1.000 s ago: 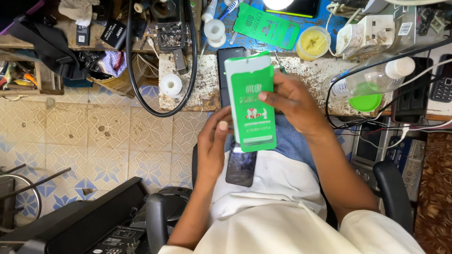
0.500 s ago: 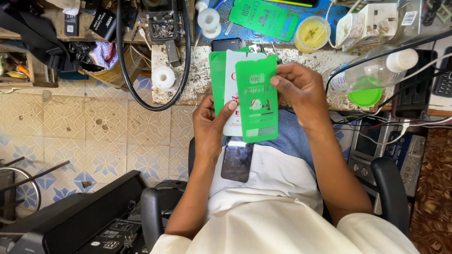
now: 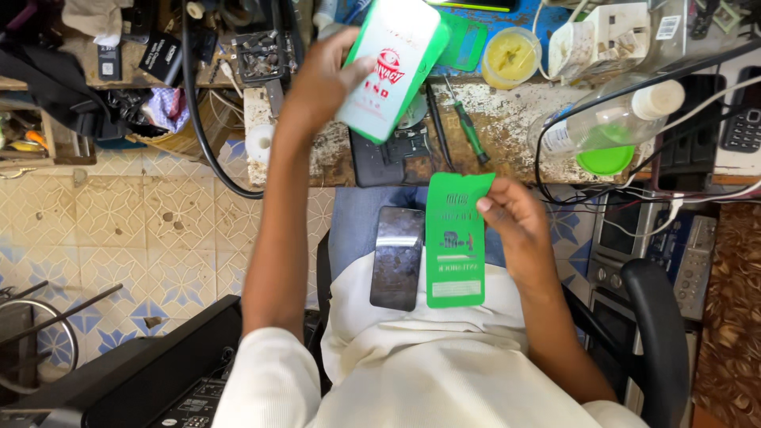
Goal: The person holds a smartphone on their lap and uses a green plastic squeegee to apply a screen protector. They smooth the surface of the phone screen with the tool, then briefly pick up a water bottle to pour liquid onto the screen before continuing to smooth the protector with the squeegee.
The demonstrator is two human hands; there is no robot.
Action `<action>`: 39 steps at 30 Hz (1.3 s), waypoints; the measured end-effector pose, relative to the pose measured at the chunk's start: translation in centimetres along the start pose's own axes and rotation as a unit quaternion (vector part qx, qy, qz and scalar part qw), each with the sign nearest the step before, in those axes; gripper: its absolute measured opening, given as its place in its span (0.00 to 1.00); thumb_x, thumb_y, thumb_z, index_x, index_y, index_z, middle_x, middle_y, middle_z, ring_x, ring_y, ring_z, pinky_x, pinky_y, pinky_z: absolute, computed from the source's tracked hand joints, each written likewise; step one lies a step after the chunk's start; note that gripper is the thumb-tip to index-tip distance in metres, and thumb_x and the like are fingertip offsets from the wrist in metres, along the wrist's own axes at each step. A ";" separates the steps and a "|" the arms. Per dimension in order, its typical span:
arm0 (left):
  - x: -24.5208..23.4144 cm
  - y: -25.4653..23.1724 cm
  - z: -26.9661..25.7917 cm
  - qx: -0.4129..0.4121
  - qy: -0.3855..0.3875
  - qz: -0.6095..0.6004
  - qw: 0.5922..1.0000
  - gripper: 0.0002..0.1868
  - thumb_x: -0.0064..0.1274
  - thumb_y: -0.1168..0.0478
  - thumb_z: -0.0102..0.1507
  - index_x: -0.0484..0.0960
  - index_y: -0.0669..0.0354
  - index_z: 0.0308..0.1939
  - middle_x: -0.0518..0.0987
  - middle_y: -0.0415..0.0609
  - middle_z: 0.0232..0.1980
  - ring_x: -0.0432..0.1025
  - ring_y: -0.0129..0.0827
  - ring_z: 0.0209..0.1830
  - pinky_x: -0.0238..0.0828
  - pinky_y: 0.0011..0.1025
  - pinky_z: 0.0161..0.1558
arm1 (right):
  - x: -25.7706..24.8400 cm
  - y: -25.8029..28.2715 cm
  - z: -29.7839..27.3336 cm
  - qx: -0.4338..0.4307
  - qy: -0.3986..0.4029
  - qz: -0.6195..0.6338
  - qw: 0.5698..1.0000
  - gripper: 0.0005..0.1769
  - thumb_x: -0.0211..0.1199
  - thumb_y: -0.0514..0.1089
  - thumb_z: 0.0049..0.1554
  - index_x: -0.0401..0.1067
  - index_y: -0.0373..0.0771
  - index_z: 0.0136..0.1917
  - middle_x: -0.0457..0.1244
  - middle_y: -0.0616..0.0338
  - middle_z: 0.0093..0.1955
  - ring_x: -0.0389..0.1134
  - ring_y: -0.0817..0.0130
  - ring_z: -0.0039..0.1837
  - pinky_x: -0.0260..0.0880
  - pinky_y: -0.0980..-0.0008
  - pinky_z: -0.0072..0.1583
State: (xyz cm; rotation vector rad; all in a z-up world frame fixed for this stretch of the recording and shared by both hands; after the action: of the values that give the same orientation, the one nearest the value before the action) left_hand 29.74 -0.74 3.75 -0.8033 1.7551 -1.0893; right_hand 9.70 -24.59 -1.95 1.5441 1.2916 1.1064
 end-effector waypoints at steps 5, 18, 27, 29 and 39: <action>-0.5 3.6 10.9 -0.020 0.047 0.218 0.975 0.11 0.47 0.52 0.63 0.78 0.47 0.47 0.85 0.43 0.46 0.78 0.29 0.36 0.67 0.33 0.32 | -0.7 -1.3 -1.4 0.002 -0.001 0.007 1.000 0.11 0.61 0.44 0.61 0.71 0.36 0.55 0.67 0.63 0.47 0.64 0.78 0.48 0.60 0.77 0.50; 2.9 4.0 15.2 -0.124 0.109 0.444 0.881 0.21 0.59 0.43 0.58 0.81 0.44 0.51 0.83 0.45 0.50 0.78 0.45 0.47 0.73 0.46 0.41 | 1.0 -2.2 -0.9 0.039 0.033 0.033 0.998 0.13 0.60 0.45 0.62 0.73 0.35 0.55 0.69 0.60 0.48 0.66 0.76 0.48 0.65 0.77 0.50; 3.9 4.2 15.9 -0.119 0.120 0.458 0.873 0.23 0.69 0.42 0.52 0.87 0.44 0.47 0.84 0.44 0.48 0.77 0.40 0.47 0.73 0.40 0.41 | 1.1 -1.9 -0.7 0.031 0.044 0.021 0.998 0.12 0.59 0.45 0.63 0.73 0.35 0.55 0.69 0.61 0.47 0.66 0.77 0.47 0.64 0.78 0.49; 2.4 3.9 15.3 -0.091 0.092 0.417 0.900 0.16 0.62 0.45 0.53 0.75 0.44 0.36 0.72 0.43 0.35 0.67 0.36 0.34 0.58 0.40 0.32 | 0.8 -1.9 -0.8 0.032 0.037 0.023 0.999 0.12 0.59 0.45 0.63 0.73 0.35 0.55 0.69 0.60 0.48 0.66 0.77 0.48 0.64 0.78 0.49; -7.6 5.9 7.5 -0.070 -0.289 -0.200 0.934 0.18 0.59 0.52 0.54 0.81 0.49 0.47 0.85 0.40 0.47 0.75 0.29 0.44 0.70 0.35 0.42 | 1.0 -2.9 -0.8 0.039 0.045 0.034 0.998 0.11 0.58 0.43 0.63 0.73 0.34 0.55 0.69 0.59 0.47 0.67 0.76 0.47 0.65 0.78 0.49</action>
State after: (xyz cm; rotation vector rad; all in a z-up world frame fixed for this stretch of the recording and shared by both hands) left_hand 39.18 5.55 -0.60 -1.4513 1.2010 -0.8584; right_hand 8.22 -23.14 -4.38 1.6219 1.3653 1.1929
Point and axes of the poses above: each hand's wrist, its own z-axis towards the middle knuckle, its own x-axis out of the palm, y = z × x, the point moved 9 cm from there along z, towards the middle knuckle
